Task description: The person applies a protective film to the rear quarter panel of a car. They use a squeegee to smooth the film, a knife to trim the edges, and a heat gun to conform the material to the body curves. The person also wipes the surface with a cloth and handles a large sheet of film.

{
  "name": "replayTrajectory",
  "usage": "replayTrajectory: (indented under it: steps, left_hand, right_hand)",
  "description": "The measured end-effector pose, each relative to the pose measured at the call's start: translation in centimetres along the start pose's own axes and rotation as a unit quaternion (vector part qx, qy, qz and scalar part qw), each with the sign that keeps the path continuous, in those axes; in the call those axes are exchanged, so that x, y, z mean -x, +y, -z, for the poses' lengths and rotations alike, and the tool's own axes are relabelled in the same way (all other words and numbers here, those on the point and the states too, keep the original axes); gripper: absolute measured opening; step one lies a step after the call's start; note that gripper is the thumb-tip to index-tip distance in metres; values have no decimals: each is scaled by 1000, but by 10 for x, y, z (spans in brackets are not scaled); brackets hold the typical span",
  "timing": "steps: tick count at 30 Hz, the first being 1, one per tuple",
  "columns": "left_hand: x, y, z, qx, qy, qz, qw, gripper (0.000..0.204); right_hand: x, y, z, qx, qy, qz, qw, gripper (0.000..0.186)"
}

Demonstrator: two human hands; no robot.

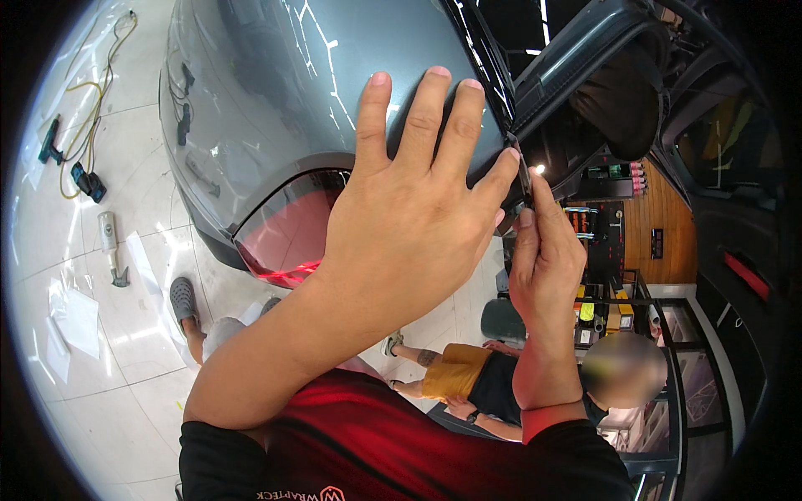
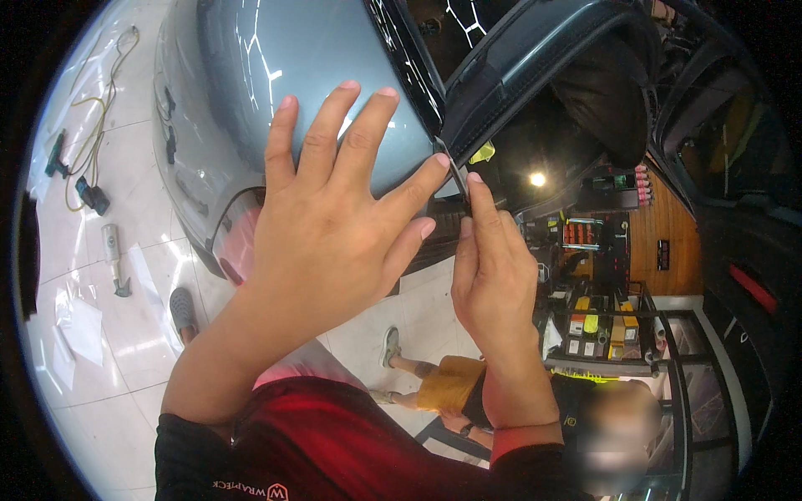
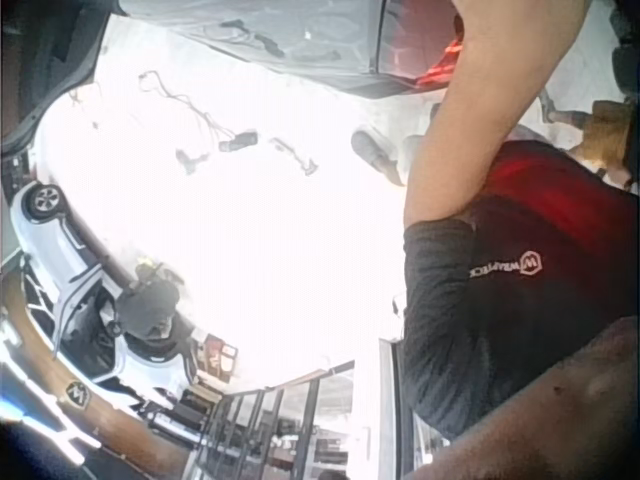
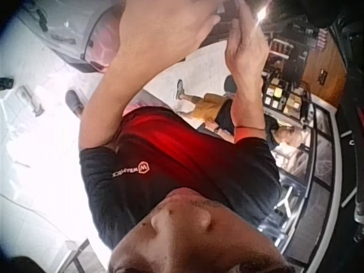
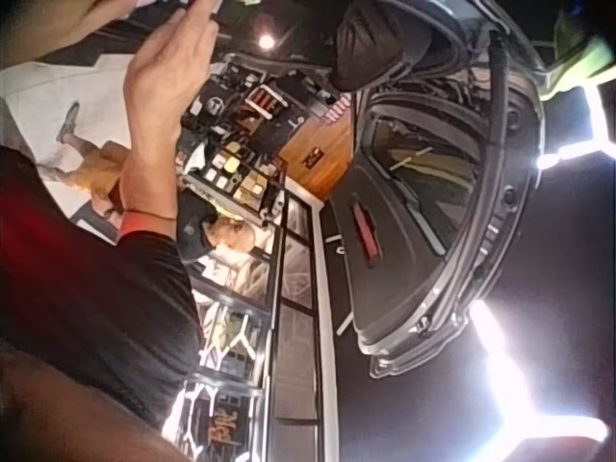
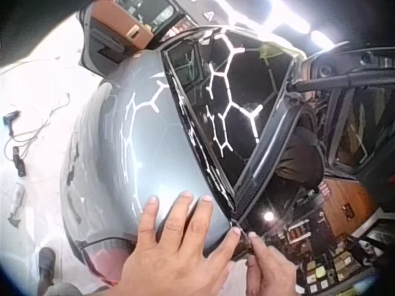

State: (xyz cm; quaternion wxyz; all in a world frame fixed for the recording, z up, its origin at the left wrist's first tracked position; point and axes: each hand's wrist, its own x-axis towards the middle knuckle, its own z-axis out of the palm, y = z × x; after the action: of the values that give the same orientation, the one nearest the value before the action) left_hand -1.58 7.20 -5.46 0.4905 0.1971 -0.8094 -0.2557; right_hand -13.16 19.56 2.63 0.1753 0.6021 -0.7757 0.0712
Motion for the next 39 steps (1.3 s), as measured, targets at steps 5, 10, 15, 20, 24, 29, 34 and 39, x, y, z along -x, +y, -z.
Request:
replayTrajectory:
  steps: [5, 10, 15, 20, 24, 29, 34, 39]
  left_hand:
    - [-1, 0, 0, -7, -4, -1, 1000, 39]
    - [-1, 0, 0, -17, -6, -2, 1000, 39]
    - [-2, 1, -2, -25, -6, -4, 1000, 38]
    - [-2, 1, -1, -24, -6, -4, 1000, 38]
    - [-3, 2, -2, -24, -1, -4, 1000, 38]
    - [-2, 1, -1, -21, 3, 0, 1000, 38]
    - [-3, 3, -2, -24, -1, 0, 1000, 39]
    - [-2, 2, 0, -24, -3, 2, 1000, 38]
  right_hand:
    - [1, 0, 3, 0, -11, -10, 1000, 49]
    - [1, 3, 2, -9, -6, 4, 1000, 49]
    - [2, 2, 3, -24, -24, -29, 999, 47]
    - [-1, 3, 4, -44, -34, -50, 997, 45]
    - [-3, 4, 6, -69, -36, -66, 995, 43]
    - [-4, 3, 7, -61, -38, -56, 996, 42]
    - [-4, 7, 5, -56, -27, -45, 997, 37]
    - [-8, 1, 12, -102, -53, -91, 989, 40]
